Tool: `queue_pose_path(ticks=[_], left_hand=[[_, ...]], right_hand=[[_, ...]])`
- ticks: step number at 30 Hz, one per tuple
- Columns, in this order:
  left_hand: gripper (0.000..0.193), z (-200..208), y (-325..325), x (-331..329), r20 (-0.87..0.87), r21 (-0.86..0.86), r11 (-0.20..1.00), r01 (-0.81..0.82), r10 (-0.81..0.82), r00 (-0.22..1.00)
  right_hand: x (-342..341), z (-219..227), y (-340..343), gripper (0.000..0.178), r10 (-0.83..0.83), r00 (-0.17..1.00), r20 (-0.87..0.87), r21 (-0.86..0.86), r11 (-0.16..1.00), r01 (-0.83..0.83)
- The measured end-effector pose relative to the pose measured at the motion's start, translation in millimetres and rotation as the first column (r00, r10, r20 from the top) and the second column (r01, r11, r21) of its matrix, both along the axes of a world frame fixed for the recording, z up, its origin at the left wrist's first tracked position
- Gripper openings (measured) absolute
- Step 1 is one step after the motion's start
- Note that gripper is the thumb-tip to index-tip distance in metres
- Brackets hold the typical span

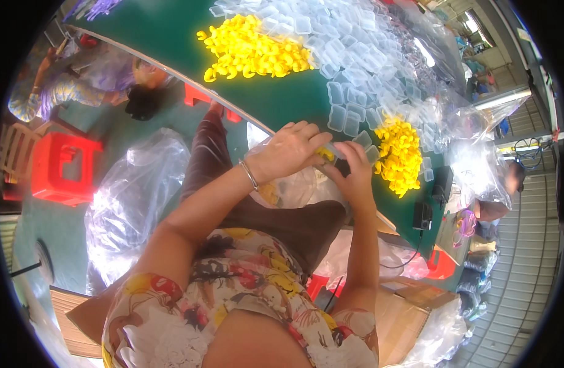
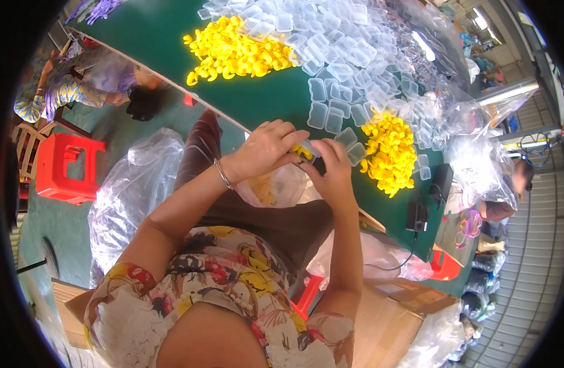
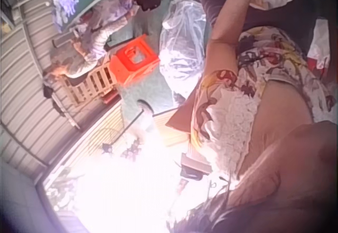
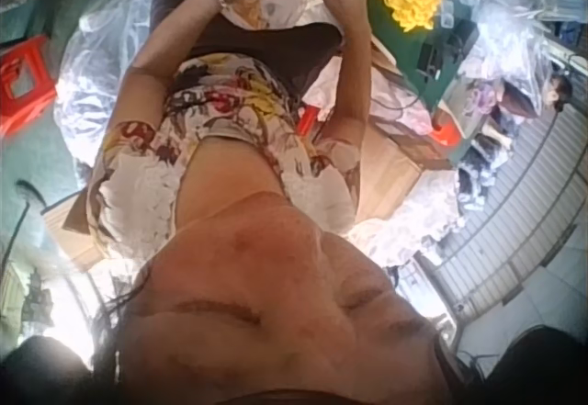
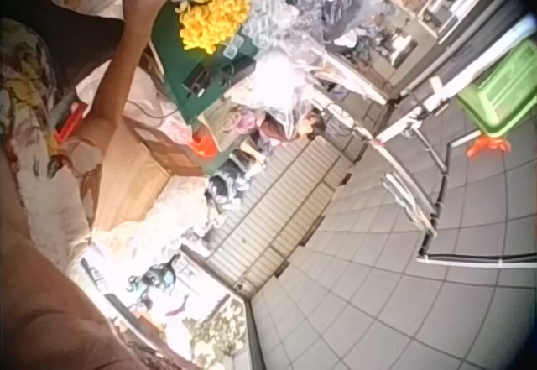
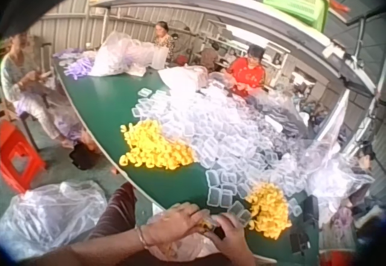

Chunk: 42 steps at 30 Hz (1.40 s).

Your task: Packaging small yellow plastic components into clear individual containers at a factory workbench.

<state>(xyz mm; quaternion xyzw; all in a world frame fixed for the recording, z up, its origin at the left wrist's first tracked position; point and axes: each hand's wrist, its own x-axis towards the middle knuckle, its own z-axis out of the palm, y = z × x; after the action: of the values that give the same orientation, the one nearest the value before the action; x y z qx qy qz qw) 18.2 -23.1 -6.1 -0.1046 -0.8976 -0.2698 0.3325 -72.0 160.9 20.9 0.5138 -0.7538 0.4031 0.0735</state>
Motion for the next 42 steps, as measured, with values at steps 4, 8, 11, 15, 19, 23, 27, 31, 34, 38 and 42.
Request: queue_pose_path(ticks=[4, 8, 11, 15, 19, 23, 27, 31, 34, 38, 42], left_hand=[[0.028, -4.6, 5.3, -7.0, -0.023, -0.015, 1.0, -0.027, 0.026, 0.999], [0.02, -6.9, 1.0, -2.1, -0.018, 0.106, 0.994, 0.041, -0.04, 0.999], [0.021, -2.0, 2.2, 17.9, 0.024, 0.217, 0.976, 0.025, -0.031, 0.999], [0.024, -27.7, 10.3, 43.5, 0.25, 0.023, 1.0, 0.021, -0.026, 0.968], [0.024, -49.9, 9.2, 55.7, 0.277, 0.117, 0.993, -0.014, -0.019, 0.961], [0.02, -23.7, -61.8, 62.5, -0.035, 0.107, 0.908, -0.405, 0.411, 0.911], [0.023, -8.4, -143.3, 61.4, 0.019, 0.222, 0.69, -0.689, 0.703, 0.711], [0.026, -13.5, -186.4, 49.2, 0.148, 0.043, 0.73, -0.683, 0.671, 0.727], [0.028, -7.5, -177.9, 34.3, 0.275, 0.004, 0.686, -0.728, 0.699, 0.66], [0.022, 4.8, -175.2, 19.2, 0.33, -0.085, 0.608, -0.789, 0.765, 0.554], [0.028, 8.3, -166.8, -1.8, 0.391, -0.301, 0.658, -0.69, 0.745, 0.54]], right_hand=[[0.7, -13.6, -1.5, 0.035, -0.079, 0.985, -0.154, 0.02, 0.996, 0.083], [8.7, -9.5, -4.2, 0.025, -0.061, 0.991, 0.116, 0.086, 0.995, 0.051], [-0.4, -4.0, -7.8, 0.022, 0.028, 0.981, 0.19, 0.061, 0.997, -0.041], [-11.7, 6.2, -24.1, 0.018, -0.234, 0.907, -0.349, 0.088, 0.956, 0.28], [-14.7, -8.2, -30.3, 0.012, -0.269, 0.843, -0.467, 0.126, 0.923, 0.364], [-10.2, -7.1, -22.4, 0.008, -0.195, 0.896, -0.398, 0.101, 0.962, 0.254], [-7.6, -8.3, -20.8, 0.007, -0.184, 0.911, -0.369, 0.077, 0.971, 0.227], [-10.7, -13.7, -25.0, 0.007, -0.151, 0.945, -0.291, 0.031, 0.985, 0.167], [-9.5, -15.0, -24.3, 0.007, -0.147, 0.945, -0.294, 0.029, 0.986, 0.162], [-8.1, -15.8, -23.4, 0.008, -0.137, 0.949, -0.283, 0.03, 0.988, 0.152], [-3.6, -14.4, -22.0, 0.008, -0.176, 0.941, -0.29, 0.057, 0.978, 0.2]])
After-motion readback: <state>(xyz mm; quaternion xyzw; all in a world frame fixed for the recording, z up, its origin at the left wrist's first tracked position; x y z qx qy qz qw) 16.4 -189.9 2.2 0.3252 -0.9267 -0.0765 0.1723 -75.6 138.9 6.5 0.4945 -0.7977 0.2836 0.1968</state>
